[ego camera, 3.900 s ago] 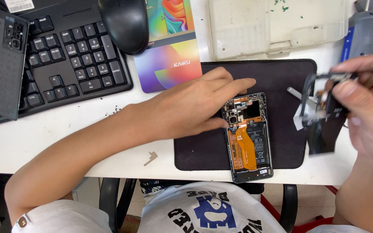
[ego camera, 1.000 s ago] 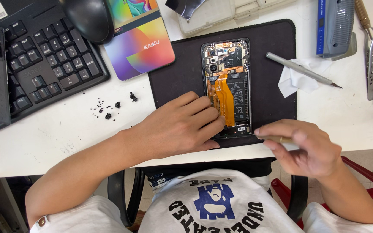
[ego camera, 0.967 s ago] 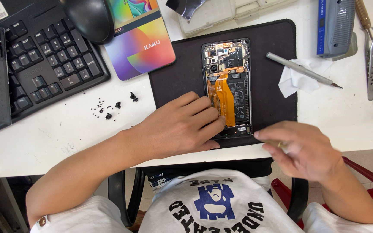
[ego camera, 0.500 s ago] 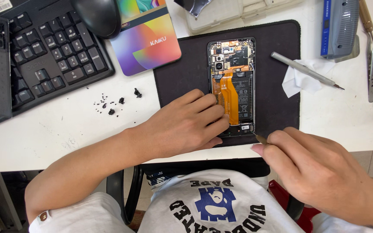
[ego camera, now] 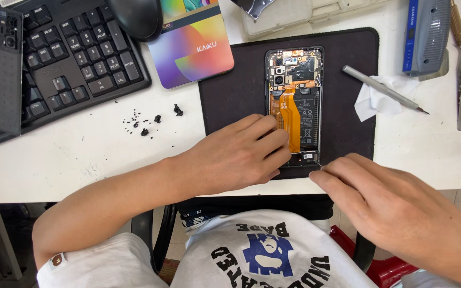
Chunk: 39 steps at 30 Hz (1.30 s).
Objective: The person disassembles a smartphone using a screwdriver and a precision tool. They remove the back cover, unscrew internal components, and carefully disconnect the battery and other connectors. The person then cleans the edges of the phone with a cloth.
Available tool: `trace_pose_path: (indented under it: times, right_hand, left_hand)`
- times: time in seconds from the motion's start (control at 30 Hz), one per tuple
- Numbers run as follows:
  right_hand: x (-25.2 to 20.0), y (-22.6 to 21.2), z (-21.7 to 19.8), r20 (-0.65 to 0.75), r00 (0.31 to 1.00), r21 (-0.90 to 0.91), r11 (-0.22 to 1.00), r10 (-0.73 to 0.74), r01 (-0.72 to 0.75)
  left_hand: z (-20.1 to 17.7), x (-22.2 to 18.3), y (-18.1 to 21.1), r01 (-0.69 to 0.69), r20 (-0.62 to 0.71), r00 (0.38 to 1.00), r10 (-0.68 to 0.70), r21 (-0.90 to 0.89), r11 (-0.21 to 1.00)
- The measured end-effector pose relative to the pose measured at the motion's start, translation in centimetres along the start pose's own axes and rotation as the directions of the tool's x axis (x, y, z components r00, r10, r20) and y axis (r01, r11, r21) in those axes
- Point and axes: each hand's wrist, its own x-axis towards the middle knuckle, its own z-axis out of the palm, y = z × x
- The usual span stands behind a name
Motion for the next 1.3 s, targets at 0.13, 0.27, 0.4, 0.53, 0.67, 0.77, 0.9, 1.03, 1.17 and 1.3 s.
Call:
trace_pose_path:
  times: [0.13,0.27,0.4,0.53,0.67,0.77,0.9,1.03,1.17,1.3]
  right_hand:
    - [0.1,0.0,-0.1,0.084,0.996,-0.089,0.996,0.032,-0.024]
    - [0.0,-0.1,0.2,0.058,0.982,-0.147,0.974,0.182,-0.172]
    - [0.2,-0.2,0.1,-0.004,0.999,-0.062,0.997,-0.041,0.040]
    - [0.4,-0.4,0.2,0.073,0.982,-0.092,0.982,0.174,-0.167]
    - [0.1,-0.5,0.1,0.061,0.985,-0.026,0.987,0.160,-0.159]
    - [0.1,-0.1,0.1,-0.095,0.993,0.022,0.997,-0.074,0.076]
    - [-0.2,-0.5,0.4,0.005,0.978,-0.100,0.973,0.210,-0.209]
    - [0.2,-0.4,0.3,-0.055,0.998,-0.066,0.997,0.043,-0.047]
    - [0.4,-0.7,0.3,-0.103,0.988,-0.186,0.974,0.114,-0.131]
    - [0.5,-0.9,-0.8,-0.125,0.992,-0.057,0.998,-0.016,0.009]
  left_hand:
    - [-0.1,0.1,-0.1,-0.018,0.010,1.000,0.018,-0.003,1.000]
    - [-0.3,0.2,-0.1,-0.034,-0.001,0.999,0.034,0.015,0.999]
    - [-0.4,0.2,0.0,-0.029,-0.002,1.000,0.029,0.020,0.999]
    - [-0.4,0.4,0.0,-0.034,0.000,0.999,0.035,0.039,0.999]
    - [-0.3,0.2,0.0,-0.033,0.005,0.999,0.032,0.036,0.999]
    - [-0.3,0.1,-0.1,-0.035,-0.006,0.999,0.035,0.034,0.999]
    - [-0.2,0.2,-0.1,-0.038,0.003,0.999,0.038,0.039,0.999]
    - [-0.2,0.2,-0.1,-0.039,0.002,0.999,0.039,0.048,0.998]
    - [-0.3,0.3,-0.1,-0.039,0.000,0.999,0.039,0.062,0.997]
    - [-0.2,0.4,-0.1,-0.035,-0.008,0.999,0.035,0.065,0.997]
